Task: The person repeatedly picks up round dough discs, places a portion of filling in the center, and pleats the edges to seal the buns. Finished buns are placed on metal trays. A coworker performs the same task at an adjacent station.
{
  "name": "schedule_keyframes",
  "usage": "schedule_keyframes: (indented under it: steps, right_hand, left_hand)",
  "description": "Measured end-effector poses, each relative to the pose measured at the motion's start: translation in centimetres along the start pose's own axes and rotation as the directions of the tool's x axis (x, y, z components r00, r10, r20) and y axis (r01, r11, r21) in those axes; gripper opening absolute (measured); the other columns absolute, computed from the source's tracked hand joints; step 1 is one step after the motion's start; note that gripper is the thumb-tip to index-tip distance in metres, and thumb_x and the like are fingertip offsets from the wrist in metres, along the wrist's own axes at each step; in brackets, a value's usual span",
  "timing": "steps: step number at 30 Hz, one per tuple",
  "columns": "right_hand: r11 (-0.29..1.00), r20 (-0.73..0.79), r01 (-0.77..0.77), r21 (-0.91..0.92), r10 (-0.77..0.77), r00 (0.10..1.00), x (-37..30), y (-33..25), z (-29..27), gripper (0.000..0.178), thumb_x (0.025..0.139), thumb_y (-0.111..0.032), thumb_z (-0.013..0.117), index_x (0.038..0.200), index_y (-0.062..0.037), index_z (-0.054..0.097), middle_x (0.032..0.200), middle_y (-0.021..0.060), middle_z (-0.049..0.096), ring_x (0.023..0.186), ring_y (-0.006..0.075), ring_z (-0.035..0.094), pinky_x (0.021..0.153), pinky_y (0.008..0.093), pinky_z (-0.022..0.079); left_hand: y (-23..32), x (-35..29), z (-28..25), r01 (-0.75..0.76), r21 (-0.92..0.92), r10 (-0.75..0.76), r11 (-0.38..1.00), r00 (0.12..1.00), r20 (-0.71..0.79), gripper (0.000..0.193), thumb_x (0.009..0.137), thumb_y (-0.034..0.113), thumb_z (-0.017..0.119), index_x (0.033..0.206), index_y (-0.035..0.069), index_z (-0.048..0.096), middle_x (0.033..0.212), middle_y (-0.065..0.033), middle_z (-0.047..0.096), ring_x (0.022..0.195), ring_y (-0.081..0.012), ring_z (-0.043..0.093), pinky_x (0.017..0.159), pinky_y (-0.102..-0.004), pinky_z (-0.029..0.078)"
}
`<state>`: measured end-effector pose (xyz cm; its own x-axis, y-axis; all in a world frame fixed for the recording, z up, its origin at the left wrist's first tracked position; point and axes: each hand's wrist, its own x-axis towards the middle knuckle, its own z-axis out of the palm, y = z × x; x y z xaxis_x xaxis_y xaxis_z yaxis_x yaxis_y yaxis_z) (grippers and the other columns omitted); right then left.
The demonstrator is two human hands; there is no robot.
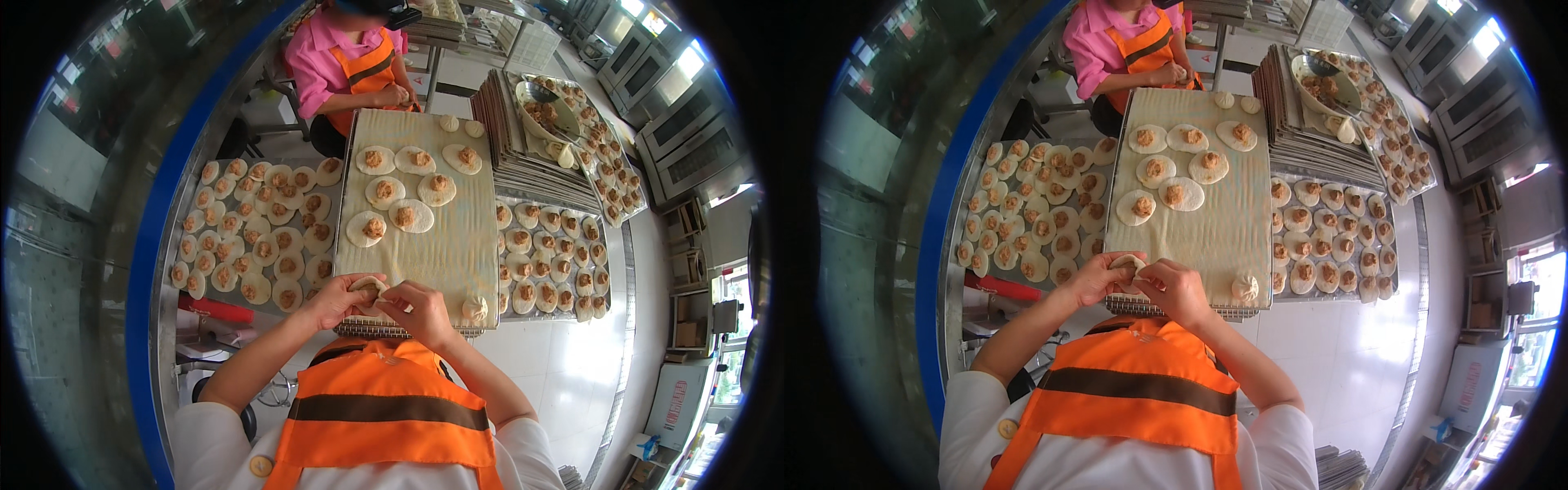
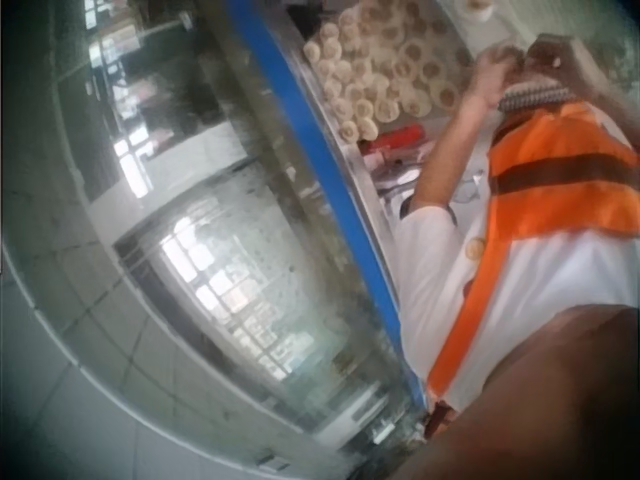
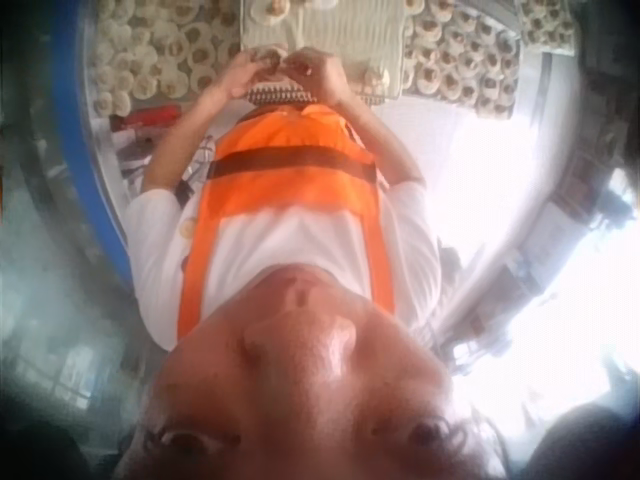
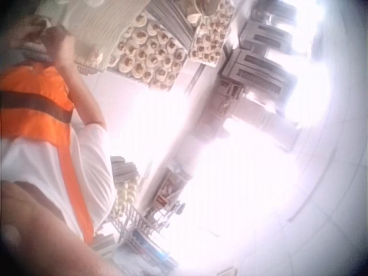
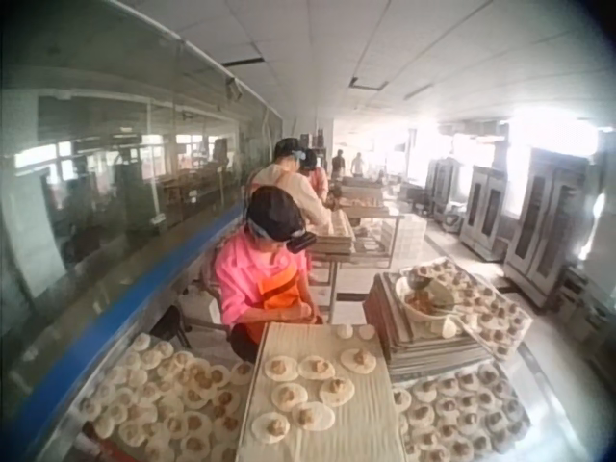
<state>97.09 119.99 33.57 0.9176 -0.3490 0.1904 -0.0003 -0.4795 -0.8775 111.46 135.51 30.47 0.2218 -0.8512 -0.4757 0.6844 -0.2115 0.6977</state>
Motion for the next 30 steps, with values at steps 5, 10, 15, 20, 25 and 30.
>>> schedule_keyframes:
  steps: [5, 10, 15, 20, 25, 30]
  right_hand:
    - [0.964, 0.106, -0.262, 0.044, 0.257, 0.961, 0.0, 1.1, 0.6, 0.025, 0.075, -0.014, 0.079, 0.092, -0.0032, 0.064, 0.084, 0.0098, 0.062, 0.075, 0.0231, 0.064, 0.066, 0.0330, 0.052]
    - [0.958, 0.110, 0.231, -0.170, -0.215, 0.970, -0.3, 1.4, 1.2, 0.021, 0.077, -0.013, 0.078, 0.091, -0.0040, 0.065, 0.085, 0.0097, 0.063, 0.076, 0.0248, 0.066, 0.066, 0.0337, 0.052]
    - [0.994, 0.237, -0.045, -0.104, 0.069, 0.969, -0.6, 1.1, 1.5, 0.016, 0.079, -0.012, 0.076, 0.092, -0.0056, 0.067, 0.084, 0.0076, 0.064, 0.074, 0.0229, 0.065, 0.066, 0.0337, 0.053]
    - [0.999, 0.225, -0.031, -0.028, 0.036, 0.974, -0.4, 1.0, 1.1, 0.025, 0.077, -0.015, 0.076, 0.097, -0.0028, 0.066, 0.084, 0.0091, 0.065, 0.078, 0.0251, 0.066, 0.071, 0.0350, 0.053]
    - [0.960, 0.160, -0.277, 0.041, 0.268, 0.950, -0.8, 0.3, 1.2, 0.019, 0.078, -0.014, 0.077, 0.092, -0.0040, 0.068, 0.085, 0.0090, 0.065, 0.077, 0.0247, 0.066, 0.069, 0.0344, 0.054]
    - [0.964, -0.034, 0.216, -0.152, -0.224, 0.974, -1.5, 0.1, 2.3, 0.016, 0.077, -0.012, 0.077, 0.089, -0.0050, 0.069, 0.081, 0.0105, 0.067, 0.071, 0.0261, 0.067, 0.065, 0.0356, 0.054]
  left_hand:
    - [-1.0, 0.2, -0.5, 0.014, 0.213, 0.001, 0.977, 0.998, -0.070, 0.040, 0.092, 0.002, 0.060, 0.132, 0.003, 0.056, 0.109, -0.0029, 0.068, 0.087, -0.0101, 0.065, 0.084, -0.0291, 0.054]
    - [-1.4, -0.1, -0.6, 0.022, 0.413, 0.009, 0.910, 0.997, -0.073, 0.037, 0.090, 0.000, 0.059, 0.126, -0.001, 0.061, 0.098, 0.0005, 0.067, 0.089, -0.0063, 0.061, 0.077, -0.0242, 0.051]
    - [-2.1, -0.4, -0.7, 0.048, 0.436, -0.027, 0.899, 0.998, -0.054, 0.034, 0.085, -0.003, 0.057, 0.118, 0.001, 0.066, 0.085, 0.0050, 0.062, 0.078, -0.0043, 0.055, 0.071, -0.0210, 0.048]
    - [-1.1, -0.3, -0.6, -0.071, 0.724, 0.014, 0.686, 0.996, 0.084, 0.028, 0.082, -0.006, 0.054, 0.107, -0.002, 0.067, 0.081, 0.0045, 0.060, 0.075, -0.0041, 0.050, 0.065, -0.0224, 0.043]
    - [0.1, -1.5, 0.0, 0.107, 0.153, -0.097, 0.982, 0.993, -0.073, 0.036, 0.088, -0.002, 0.057, 0.123, 0.003, 0.062, 0.104, -0.0023, 0.067, 0.093, -0.0107, 0.065, 0.082, -0.0259, 0.054]
    - [-0.6, -1.7, -0.6, 0.092, 0.088, -0.089, 0.992, 0.995, -0.033, 0.039, 0.089, -0.003, 0.055, 0.127, 0.003, 0.060, 0.110, -0.0030, 0.066, 0.098, -0.0133, 0.067, 0.085, -0.0293, 0.056]
